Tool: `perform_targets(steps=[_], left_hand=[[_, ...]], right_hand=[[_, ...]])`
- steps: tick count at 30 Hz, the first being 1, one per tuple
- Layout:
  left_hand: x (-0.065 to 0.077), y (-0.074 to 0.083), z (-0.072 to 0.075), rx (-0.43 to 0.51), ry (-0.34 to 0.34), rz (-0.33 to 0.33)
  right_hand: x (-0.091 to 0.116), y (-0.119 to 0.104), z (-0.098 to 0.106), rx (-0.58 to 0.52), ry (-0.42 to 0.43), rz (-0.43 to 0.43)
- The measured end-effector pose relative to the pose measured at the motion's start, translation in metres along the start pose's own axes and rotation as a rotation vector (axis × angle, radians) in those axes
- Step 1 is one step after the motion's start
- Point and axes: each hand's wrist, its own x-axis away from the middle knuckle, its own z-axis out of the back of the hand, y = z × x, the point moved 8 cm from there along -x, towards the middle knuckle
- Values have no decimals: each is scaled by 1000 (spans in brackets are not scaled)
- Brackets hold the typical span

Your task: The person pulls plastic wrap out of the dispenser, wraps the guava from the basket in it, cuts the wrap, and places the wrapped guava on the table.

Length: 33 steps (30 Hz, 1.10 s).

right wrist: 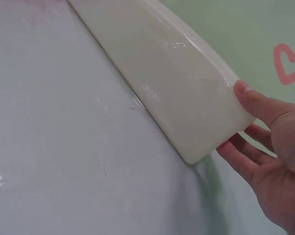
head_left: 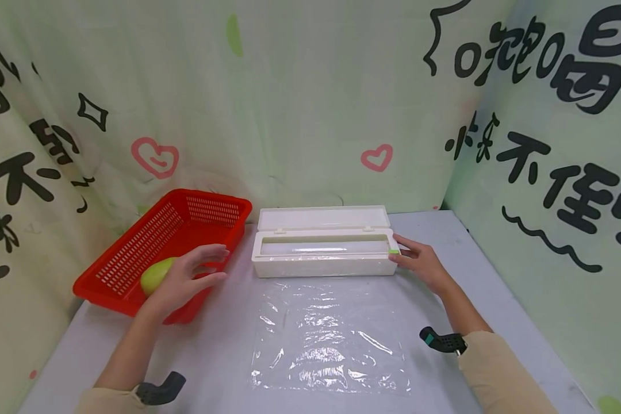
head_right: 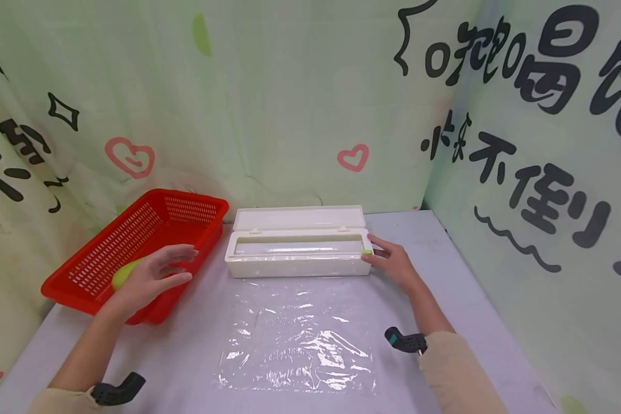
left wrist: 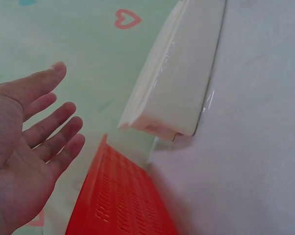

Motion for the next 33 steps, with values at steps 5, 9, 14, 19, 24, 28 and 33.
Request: perform_targets(steps=[5,9,14,19,24,28,33], left_hand=[[0,-5,3,4,7,20],[0,-8,6,9,11,37],[2,-11,11,11,22,46],[3,-12,14,21,26,41],[4,-14,19,28,29,39],[5,-15,21,22,35,45],[6,-17,24,12,29,60]], right_hand=[[-1,2,1,7,0,13],[-1,3,1,12,4,11],[0,2,0,16,3,18],[0,-1,0,7,4,37],[0,-1,0,9,-1,38],[0,0,0,10,-9,36],[0,0,-1,13,-7,36]])
